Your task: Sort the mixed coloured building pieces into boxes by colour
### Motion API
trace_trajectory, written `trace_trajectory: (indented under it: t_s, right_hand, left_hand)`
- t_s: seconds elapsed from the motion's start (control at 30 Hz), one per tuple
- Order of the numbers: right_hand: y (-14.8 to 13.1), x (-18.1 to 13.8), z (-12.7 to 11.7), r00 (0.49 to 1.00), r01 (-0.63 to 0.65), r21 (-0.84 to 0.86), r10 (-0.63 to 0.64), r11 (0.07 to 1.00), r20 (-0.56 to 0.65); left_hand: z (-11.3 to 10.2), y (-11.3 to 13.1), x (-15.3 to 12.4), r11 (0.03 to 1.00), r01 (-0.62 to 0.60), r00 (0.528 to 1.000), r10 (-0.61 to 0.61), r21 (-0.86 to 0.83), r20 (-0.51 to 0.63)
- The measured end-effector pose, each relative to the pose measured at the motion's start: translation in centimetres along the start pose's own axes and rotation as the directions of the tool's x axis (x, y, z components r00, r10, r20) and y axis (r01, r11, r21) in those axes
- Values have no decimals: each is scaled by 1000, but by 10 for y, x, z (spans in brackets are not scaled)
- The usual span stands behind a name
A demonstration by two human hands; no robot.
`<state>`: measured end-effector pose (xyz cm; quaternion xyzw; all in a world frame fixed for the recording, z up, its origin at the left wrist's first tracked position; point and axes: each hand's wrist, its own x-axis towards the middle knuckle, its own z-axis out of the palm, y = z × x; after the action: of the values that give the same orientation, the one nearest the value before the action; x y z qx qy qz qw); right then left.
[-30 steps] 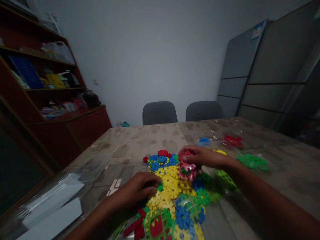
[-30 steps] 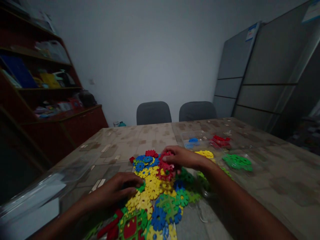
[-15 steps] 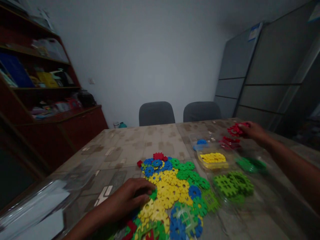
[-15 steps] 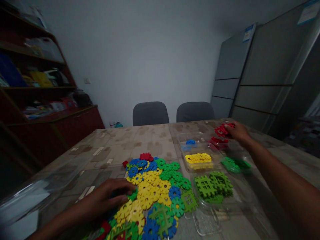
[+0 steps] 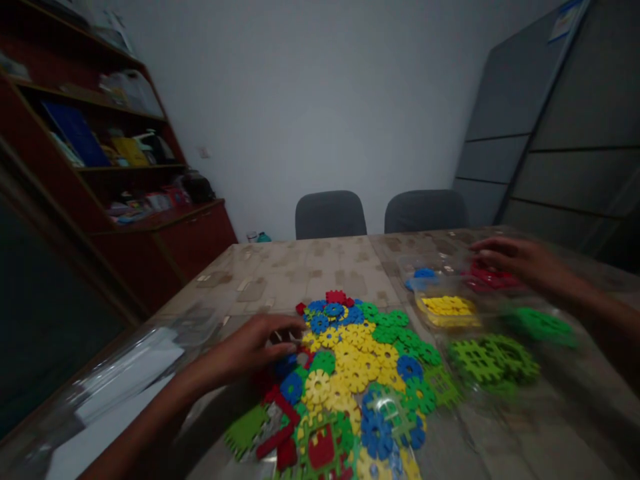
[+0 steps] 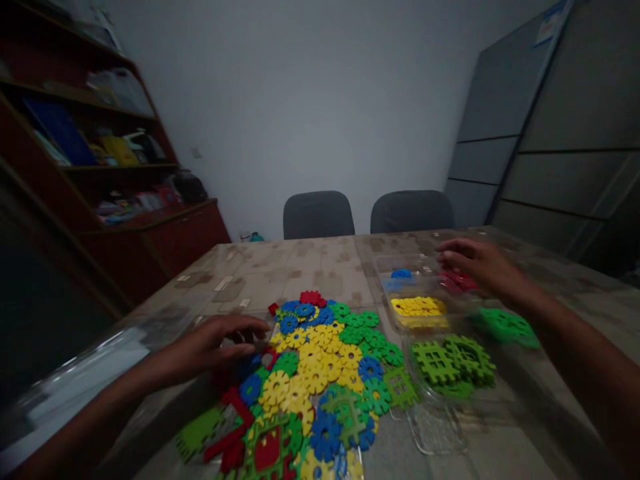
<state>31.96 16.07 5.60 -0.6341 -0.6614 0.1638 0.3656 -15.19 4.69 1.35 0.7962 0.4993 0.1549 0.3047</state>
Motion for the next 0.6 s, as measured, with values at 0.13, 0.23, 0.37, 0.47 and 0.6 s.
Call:
trace_trajectory:
  t_s: [0.13, 0.23, 0.37, 0.47, 0.6]
  right_hand:
    - [-51, -75, 35, 782, 330, 163, -366, 930, 505]
    - [-83, -140, 61, 577, 547, 167, -514, 820, 634]
    - [-104, -188, 101, 463, 731, 135, -632, 669, 622]
    - [-99, -187, 138, 488, 751, 72, -626, 656, 609]
    - [-86, -168, 169, 550, 711, 8, -563, 703, 616]
  left_hand:
    - [-20, -2, -14, 973, 210, 975, -215, 94, 55]
    - [-21, 1, -17, 945, 269, 958, -283, 185, 55]
    - [-13, 4, -12, 936, 251, 949, -288, 245, 127]
    - [-5, 4, -8, 951, 212, 954, -251, 224, 164]
    - [-1, 6, -4, 962, 176, 957, -217, 211, 192]
